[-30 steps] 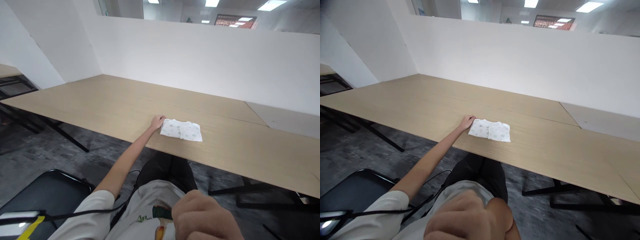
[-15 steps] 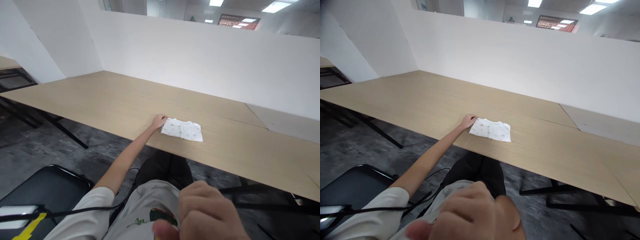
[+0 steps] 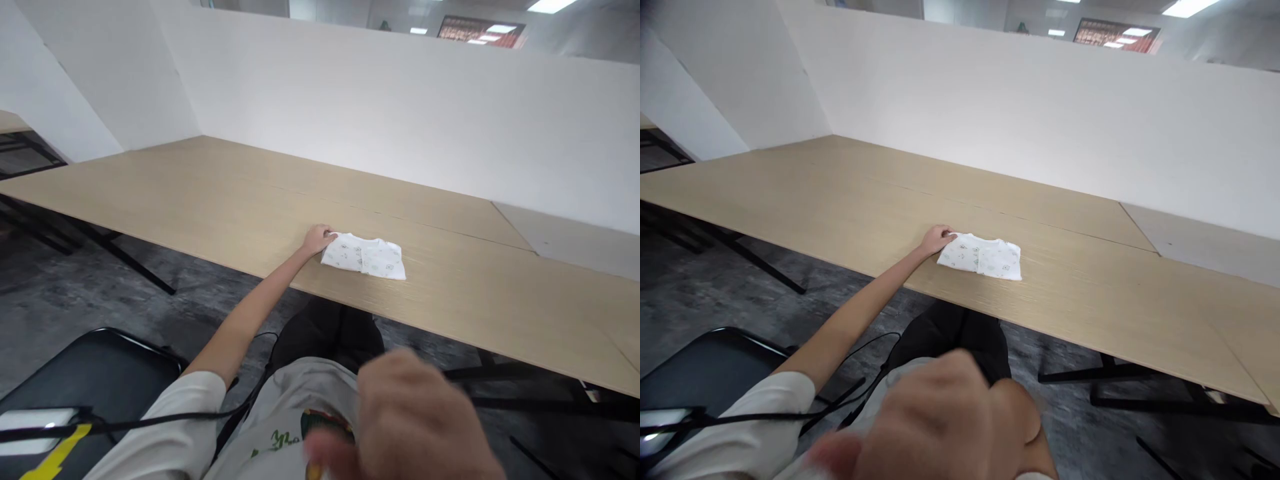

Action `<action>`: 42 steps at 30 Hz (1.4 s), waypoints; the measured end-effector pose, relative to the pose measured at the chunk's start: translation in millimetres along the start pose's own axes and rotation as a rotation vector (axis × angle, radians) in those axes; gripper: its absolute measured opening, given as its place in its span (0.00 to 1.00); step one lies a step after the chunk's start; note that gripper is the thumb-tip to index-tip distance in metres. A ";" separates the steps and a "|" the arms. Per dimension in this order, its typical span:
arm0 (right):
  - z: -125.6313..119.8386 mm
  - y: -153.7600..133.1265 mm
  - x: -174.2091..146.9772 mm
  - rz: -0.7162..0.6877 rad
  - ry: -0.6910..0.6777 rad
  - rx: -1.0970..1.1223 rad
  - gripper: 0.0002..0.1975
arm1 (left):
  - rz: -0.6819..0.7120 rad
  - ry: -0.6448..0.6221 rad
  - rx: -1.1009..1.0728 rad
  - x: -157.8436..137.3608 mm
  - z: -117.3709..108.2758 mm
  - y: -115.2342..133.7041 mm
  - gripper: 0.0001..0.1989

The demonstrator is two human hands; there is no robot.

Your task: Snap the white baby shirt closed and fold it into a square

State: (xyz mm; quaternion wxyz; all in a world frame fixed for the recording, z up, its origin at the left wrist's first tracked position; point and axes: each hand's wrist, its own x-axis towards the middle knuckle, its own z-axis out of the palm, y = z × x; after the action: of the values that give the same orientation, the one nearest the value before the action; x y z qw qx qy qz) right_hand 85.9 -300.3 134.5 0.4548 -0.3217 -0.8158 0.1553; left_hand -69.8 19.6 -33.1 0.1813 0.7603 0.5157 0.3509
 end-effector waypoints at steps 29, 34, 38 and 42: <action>-179.8 166.0 114.7 0.338 0.380 -0.432 0.08 | 0.585 0.333 0.281 25.6 -182.8 173.7 0.26; -140.7 245.2 95.6 0.595 -0.032 -0.594 0.13 | 0.423 -0.063 0.382 48.9 -106.3 90.0 0.22; -104.7 305.0 64.0 0.732 -0.325 -0.512 0.15 | 0.141 -0.322 0.512 39.0 -55.0 24.2 0.21; -118.6 335.6 37.3 0.754 -0.588 -0.409 0.14 | 0.128 -0.450 0.416 25.4 -68.5 -22.5 0.21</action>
State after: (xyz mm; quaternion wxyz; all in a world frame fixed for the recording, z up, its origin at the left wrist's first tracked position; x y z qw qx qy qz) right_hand 300.4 -30.2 39.0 0.0467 -0.6183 -0.7503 0.2293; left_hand -128.3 45.9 8.5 0.1088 0.8706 0.4745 0.0716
